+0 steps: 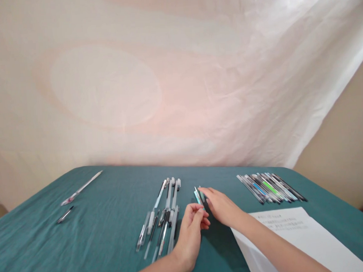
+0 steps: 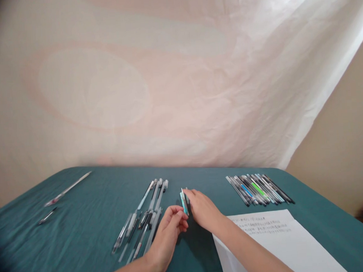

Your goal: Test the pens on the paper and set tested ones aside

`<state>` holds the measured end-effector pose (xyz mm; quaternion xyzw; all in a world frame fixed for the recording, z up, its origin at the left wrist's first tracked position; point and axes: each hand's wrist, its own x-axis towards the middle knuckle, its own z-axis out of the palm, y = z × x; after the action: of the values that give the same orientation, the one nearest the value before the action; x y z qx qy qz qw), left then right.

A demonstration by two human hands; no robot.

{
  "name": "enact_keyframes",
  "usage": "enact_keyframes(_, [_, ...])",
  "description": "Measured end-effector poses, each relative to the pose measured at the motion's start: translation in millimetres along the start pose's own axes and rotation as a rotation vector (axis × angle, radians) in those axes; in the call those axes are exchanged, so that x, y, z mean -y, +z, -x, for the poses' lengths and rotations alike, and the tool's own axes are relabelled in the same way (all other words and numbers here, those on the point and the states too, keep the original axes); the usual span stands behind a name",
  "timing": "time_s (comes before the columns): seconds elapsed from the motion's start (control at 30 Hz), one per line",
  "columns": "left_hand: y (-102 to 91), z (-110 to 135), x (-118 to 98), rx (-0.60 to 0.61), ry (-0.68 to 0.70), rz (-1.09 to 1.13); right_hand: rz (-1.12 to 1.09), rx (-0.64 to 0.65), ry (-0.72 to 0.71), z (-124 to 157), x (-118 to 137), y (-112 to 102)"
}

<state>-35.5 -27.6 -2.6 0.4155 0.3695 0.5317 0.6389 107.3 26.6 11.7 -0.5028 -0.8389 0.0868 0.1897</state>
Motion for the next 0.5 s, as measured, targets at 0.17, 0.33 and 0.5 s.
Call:
enact_keyframes(0.17, [0.5, -1, 1, -0.047, 0.096, -0.142, -0.082, -0.060, 0.225, -28, -18, 1])
enact_keyframes(0.33, [-1.8, -2, 0, -0.026, 0.211, -0.391, -0.124, -0.044, 0.328, -49, -26, 17])
enact_keyframes(0.5, [-3.7, -9, -13, 0.048, 0.243, -0.755, -0.202, -0.040, 0.412, -55, -34, 20])
